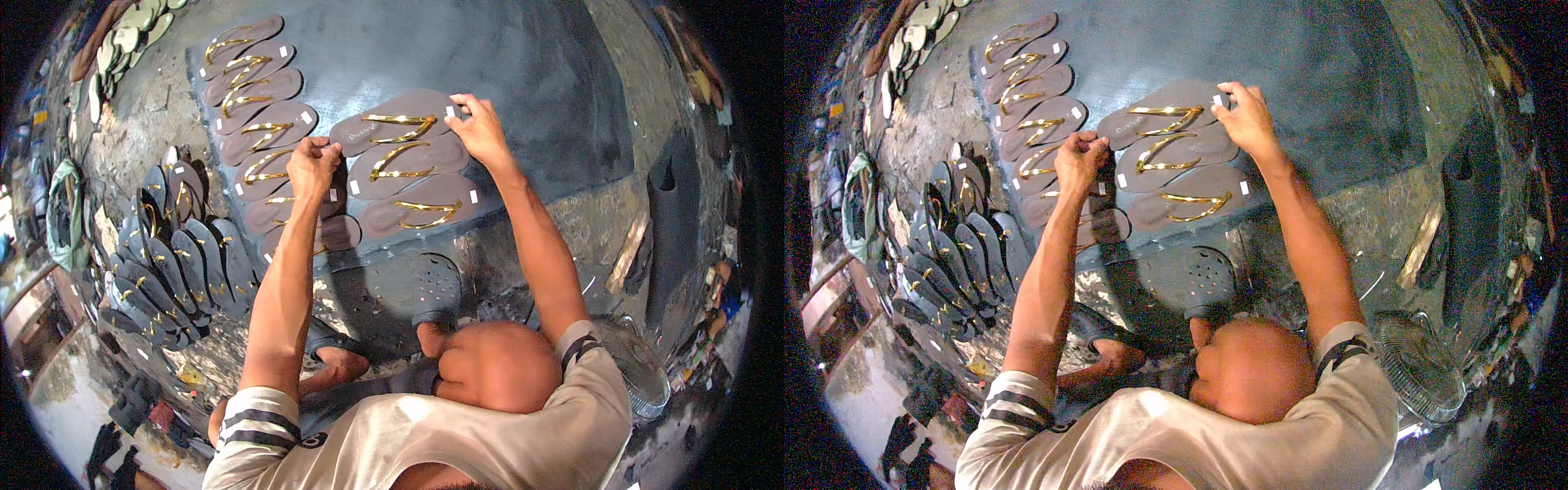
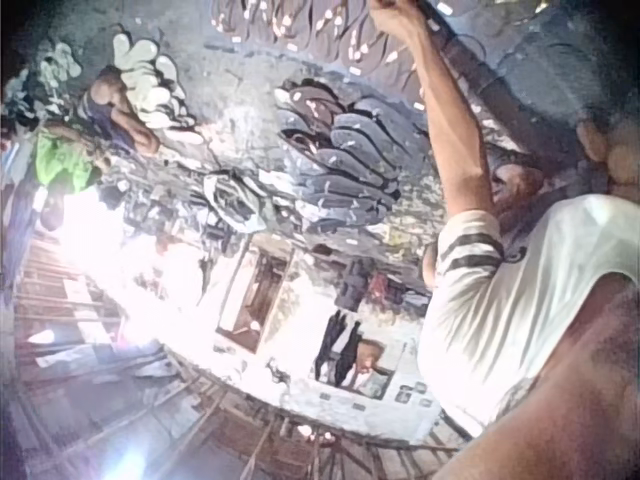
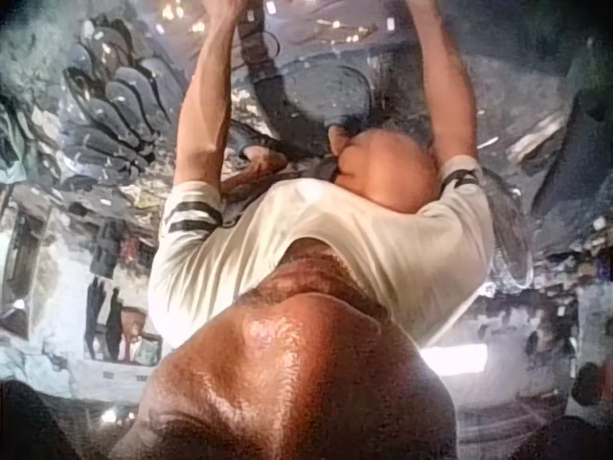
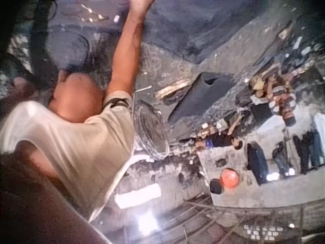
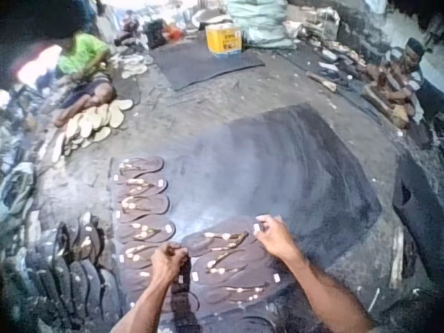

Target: The person sits on the floor and assembles flip-flops by attaching straps to soles. They pick up soles and straps, align them, and press them together, then place the finished flip-flops in a pile.

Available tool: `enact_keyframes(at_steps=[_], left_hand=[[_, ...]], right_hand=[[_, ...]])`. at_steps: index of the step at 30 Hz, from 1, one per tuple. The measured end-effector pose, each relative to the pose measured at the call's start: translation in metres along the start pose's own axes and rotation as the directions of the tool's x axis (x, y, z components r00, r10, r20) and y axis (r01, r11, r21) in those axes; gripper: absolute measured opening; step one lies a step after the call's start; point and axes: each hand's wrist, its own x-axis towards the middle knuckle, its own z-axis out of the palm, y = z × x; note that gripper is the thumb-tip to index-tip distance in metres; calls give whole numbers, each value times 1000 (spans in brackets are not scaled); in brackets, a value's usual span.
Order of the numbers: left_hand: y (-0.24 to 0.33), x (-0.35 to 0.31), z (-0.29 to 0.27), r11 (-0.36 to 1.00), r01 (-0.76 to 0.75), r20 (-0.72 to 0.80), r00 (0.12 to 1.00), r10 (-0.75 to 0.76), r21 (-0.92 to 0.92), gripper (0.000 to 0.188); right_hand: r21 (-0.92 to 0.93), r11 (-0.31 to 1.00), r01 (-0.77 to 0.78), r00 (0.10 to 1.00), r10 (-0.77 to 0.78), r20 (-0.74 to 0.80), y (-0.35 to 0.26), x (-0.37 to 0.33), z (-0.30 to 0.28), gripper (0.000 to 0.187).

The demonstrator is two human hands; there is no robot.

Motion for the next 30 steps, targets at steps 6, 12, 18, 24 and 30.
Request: enact_keyframes(at_steps=[6,12,18,24,30], left_hand=[[5,-3,3,827,-337,8,927,374,449,39],[-12,-22,38,656,-593,39,755,655,466,46],[8,13,-75,824,-503,1,854,521,261,47],[-107,-15,-273,871,-62,-540,762,357,488,45],[-182,-109,-303,870,301,-748,655,110,391,47]], right_hand=[[-235,907,349,934,-356,15,-5,13,-4,48],[-418,831,367,929,-303,212,-36,-18,4,41],[-214,940,267,952,-223,209,-54,11,-39,43],[94,995,16,1000,-18,25,0,-45,-45,40],[137,987,85,996,-79,-49,-24,-25,-37,40]])
